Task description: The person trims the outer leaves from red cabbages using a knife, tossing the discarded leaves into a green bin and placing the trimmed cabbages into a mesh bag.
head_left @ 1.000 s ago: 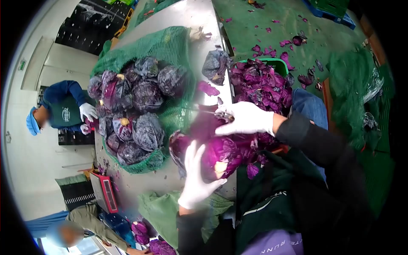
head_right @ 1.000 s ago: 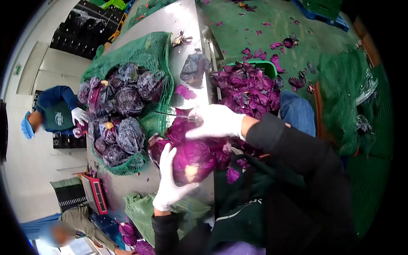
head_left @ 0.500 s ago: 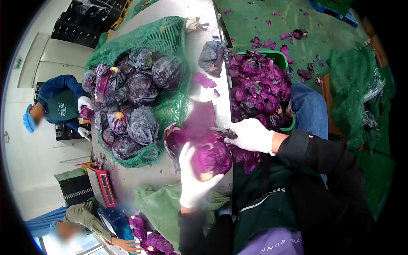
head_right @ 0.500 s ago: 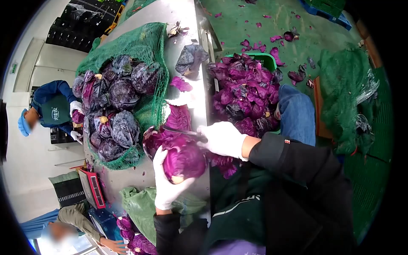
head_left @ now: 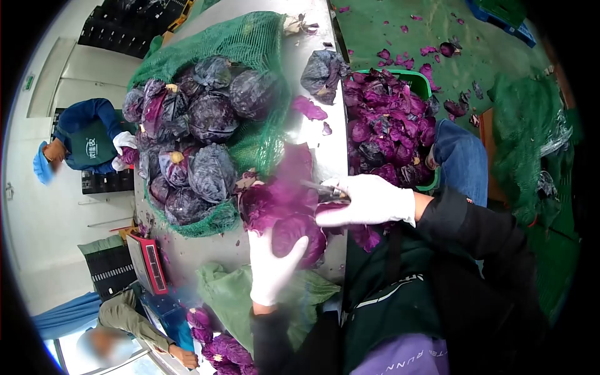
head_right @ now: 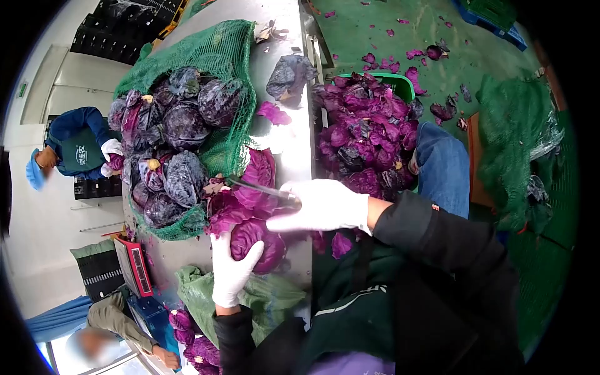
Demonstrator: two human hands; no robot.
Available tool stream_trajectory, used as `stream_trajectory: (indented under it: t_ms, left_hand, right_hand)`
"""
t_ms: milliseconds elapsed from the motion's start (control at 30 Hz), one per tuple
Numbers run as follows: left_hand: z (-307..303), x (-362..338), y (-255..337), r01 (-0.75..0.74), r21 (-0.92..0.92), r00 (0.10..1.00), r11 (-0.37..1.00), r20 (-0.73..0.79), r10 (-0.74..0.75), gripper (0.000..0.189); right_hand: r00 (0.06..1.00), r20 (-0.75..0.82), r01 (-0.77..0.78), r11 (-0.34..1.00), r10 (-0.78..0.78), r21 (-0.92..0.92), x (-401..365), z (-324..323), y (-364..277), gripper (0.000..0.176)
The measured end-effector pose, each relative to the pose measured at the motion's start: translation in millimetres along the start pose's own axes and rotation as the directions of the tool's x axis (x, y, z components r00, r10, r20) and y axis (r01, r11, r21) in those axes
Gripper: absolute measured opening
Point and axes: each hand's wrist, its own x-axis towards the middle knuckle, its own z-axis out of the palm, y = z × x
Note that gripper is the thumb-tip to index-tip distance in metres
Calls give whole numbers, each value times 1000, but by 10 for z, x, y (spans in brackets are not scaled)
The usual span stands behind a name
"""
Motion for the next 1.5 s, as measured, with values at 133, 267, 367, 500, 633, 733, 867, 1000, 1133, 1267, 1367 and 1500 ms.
stream_trajectory:
  t_ms: [133, 267, 367, 500, 633, 733, 867, 1000, 1133, 1267, 1367, 1500]
  left_hand:
    - [10, 33, -115, -36, -15, 999, 999, 39, 37, 70]
    - [-59, -23, -252, 169, -443, 979, 881, 176, -100, 68]
    - [-32, -111, -217, 236, -383, 971, 893, 117, -207, 65]
    - [158, -162, -201, 33, -334, 999, 942, -27, -45, 65]
    - [92, -245, -254, 92, -541, 992, 836, 118, -33, 52]
    - [181, -310, -432, 160, -539, 986, 827, 132, -105, 58]
    - [142, -338, -267, 174, -624, 982, 762, 171, -85, 55]
    - [259, -406, -269, -127, -391, 988, 911, -132, 81, 60]
    - [208, -468, -301, -312, -281, 945, 907, -192, 266, 74]
    - [320, -480, -230, -46, -851, 959, 523, -184, -215, 73]
    - [475, -309, -99, -59, -949, 942, 310, -156, -298, 79]
    - [661, -87, 157, -138, -928, 949, 347, -225, -222, 76]
  right_hand:
    - [999, -21, -36, 961, 32, -274, 3, 0, 112, 40]
    - [950, -297, -184, 934, 91, -305, 148, -202, 508, 39]
    - [956, -291, -138, 927, 33, -348, 92, -335, 69, 49]
    - [976, -33, 190, 923, -213, -334, 72, 167, -151, 63]
    - [993, 4, 118, 990, -118, -72, 174, 393, 18, 46]
    - [983, 90, 174, 976, -163, -131, 151, 330, -213, 30]
    - [975, -65, 195, 955, -214, -225, 194, 461, -113, 16]
    - [981, -139, 105, 972, -136, -211, 214, 493, -94, 24]
    - [917, -397, -75, 995, 44, -63, 407, 275, 313, 19]
    - [764, -611, -136, 977, 210, 165, 415, -470, 384, 27]
    - [715, -699, -85, 993, 5, -80, 186, -487, 156, 47]
    - [869, -454, 173, 981, -195, -89, -49, -17, -136, 49]
